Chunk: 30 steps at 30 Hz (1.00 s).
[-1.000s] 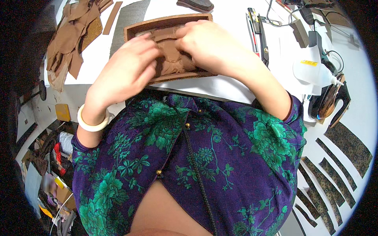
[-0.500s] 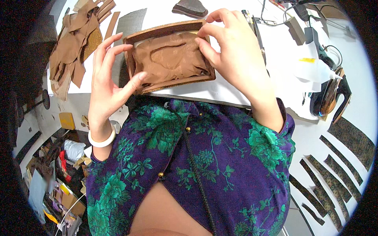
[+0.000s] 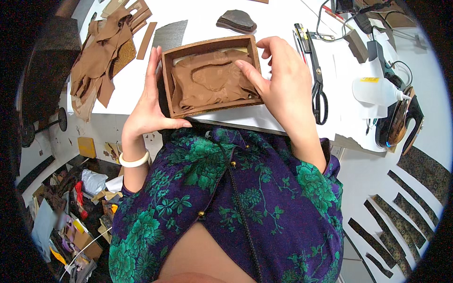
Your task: The person arranges brown leather pieces inside a rectangular wooden box, folding and tucking them to fit the interior. They then use a yellow utility knife to trim excess leather along the box edges. The person continues to adjust and press the leather into place.
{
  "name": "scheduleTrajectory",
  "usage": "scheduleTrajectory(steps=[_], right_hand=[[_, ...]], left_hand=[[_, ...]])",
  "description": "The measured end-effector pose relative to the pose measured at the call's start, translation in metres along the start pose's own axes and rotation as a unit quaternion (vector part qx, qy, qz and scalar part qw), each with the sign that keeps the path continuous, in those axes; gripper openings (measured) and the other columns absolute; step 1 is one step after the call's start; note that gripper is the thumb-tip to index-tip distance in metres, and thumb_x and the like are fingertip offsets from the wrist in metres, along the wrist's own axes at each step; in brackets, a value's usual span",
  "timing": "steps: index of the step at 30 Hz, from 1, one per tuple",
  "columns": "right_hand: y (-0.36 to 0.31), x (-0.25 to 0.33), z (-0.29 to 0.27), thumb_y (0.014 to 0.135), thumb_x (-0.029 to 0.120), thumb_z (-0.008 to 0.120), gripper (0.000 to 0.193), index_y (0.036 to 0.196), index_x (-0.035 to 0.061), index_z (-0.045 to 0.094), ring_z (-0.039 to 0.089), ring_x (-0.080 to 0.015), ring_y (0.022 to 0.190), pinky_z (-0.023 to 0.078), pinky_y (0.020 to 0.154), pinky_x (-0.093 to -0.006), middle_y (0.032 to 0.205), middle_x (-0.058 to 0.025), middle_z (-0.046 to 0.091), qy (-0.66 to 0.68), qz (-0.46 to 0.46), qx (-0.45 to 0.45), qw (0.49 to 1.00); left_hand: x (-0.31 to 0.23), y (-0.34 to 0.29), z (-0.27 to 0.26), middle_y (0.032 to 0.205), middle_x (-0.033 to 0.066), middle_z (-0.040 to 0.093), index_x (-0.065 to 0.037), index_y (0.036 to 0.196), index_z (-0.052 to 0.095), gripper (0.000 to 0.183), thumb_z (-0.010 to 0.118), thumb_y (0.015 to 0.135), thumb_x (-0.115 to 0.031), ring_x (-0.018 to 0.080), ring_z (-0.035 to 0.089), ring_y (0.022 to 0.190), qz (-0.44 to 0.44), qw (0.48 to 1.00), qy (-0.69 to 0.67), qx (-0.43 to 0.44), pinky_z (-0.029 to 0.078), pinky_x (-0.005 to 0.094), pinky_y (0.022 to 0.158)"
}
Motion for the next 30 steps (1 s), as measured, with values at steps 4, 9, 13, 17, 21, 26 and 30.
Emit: scheduleTrajectory(steps=[4, 9, 13, 17, 21, 26, 30], right_hand=[[0.01, 0.026, 0.0, 0.093, 0.018, 0.08, 0.019, 0.097, 0.0028, 0.07, 0.071, -0.0326, 0.084, 0.058, 0.075, -0.042, 0.093, -0.01, 0.072, 0.07, -0.094, 0.056, 0.992], [0.017, 0.054, 0.047, 0.089, 0.011, 0.071, 0.01, 0.092, 0.0029, 0.075, 0.073, -0.0352, 0.096, 0.06, 0.081, -0.0444, 0.093, -0.0124, 0.072, -0.091, -0.205, 0.131, 0.966], [0.017, 0.049, 0.072, 0.089, 0.012, 0.069, 0.009, 0.085, 0.0044, 0.072, 0.073, -0.0306, 0.094, 0.061, 0.081, -0.0437, 0.091, -0.0089, 0.069, -0.24, -0.199, 0.167, 0.935], [0.015, 0.053, 0.087, 0.085, 0.011, 0.069, 0.01, 0.082, 0.0064, 0.078, 0.076, -0.0284, 0.094, 0.063, 0.078, -0.041, 0.092, -0.0111, 0.073, -0.254, -0.24, 0.168, 0.922], [0.014, 0.053, 0.083, 0.084, 0.011, 0.069, 0.01, 0.089, 0.0073, 0.077, 0.074, -0.0271, 0.098, 0.063, 0.078, -0.0394, 0.096, -0.0095, 0.072, -0.238, -0.252, 0.174, 0.922], [0.023, 0.062, 0.032, 0.091, 0.017, 0.073, 0.017, 0.105, 0.0065, 0.074, 0.068, -0.0268, 0.103, 0.06, 0.082, -0.0395, 0.104, -0.006, 0.069, -0.131, -0.27, 0.035, 0.953], [0.04, 0.054, 0.046, 0.095, 0.03, 0.079, 0.033, 0.116, 0.0057, 0.074, 0.067, -0.0277, 0.103, 0.057, 0.088, -0.0416, 0.109, -0.0058, 0.069, -0.045, -0.279, 0.035, 0.959]], left_hand=[[-0.015, 0.004, -0.011, 0.178, 0.023, 0.02, -0.007, 0.173, 0.021, 0.145, 0.104, 0.063, -0.05, 0.0431, 0.023, 0.164, 0.03, 0.999, 0.019, -0.016, 0.028, 0.0529, 0.132], [-0.037, 0.014, -0.035, 0.157, 0.021, 0.05, -0.006, 0.138, 0.064, 0.062, 0.088, 0.083, -0.023, 0.0416, 0.048, 0.148, 0.018, 0.983, 0.106, -0.147, 0.04, 0.0507, 0.121], [-0.057, 0.024, -0.031, 0.145, 0.0174, 0.063, -0.004, 0.111, 0.076, 0.024, 0.08, 0.088, -0.008, 0.0411, 0.056, 0.14, 0.029, 0.96, 0.223, -0.168, 0.044, 0.0508, 0.117], [-0.06, 0.042, -0.016, 0.146, 0.0178, 0.063, -0.002, 0.108, 0.075, 0.017, 0.075, 0.091, -0.006, 0.0419, 0.056, 0.139, 0.03, 0.952, 0.265, -0.149, 0.046, 0.0495, 0.116], [-0.045, 0.051, -0.006, 0.14, 0.0211, 0.065, 0.0, 0.107, 0.072, 0.015, 0.073, 0.093, -0.005, 0.0411, 0.058, 0.134, 0.033, 0.965, 0.229, -0.125, 0.047, 0.0484, 0.115], [-0.021, 0.035, -0.021, 0.147, 0.0209, 0.061, -0.002, 0.135, 0.058, 0.053, 0.084, 0.092, -0.02, 0.0382, 0.057, 0.138, -0.004, 0.982, 0.005, -0.189, 0.045, 0.0464, 0.119], [0.0, 0.014, -0.005, 0.176, 0.0249, 0.02, -0.004, 0.17, 0.01, 0.151, 0.104, 0.061, -0.048, 0.0426, 0.026, 0.162, 0.05, 0.991, -0.114, -0.046, 0.027, 0.0507, 0.133]])
Point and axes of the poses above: each hand's wrist, its own y-axis towards the middle knuckle, its own z-axis out of the palm, x = y × z, the point moved 10 cm from there along y, towards the middle knuckle
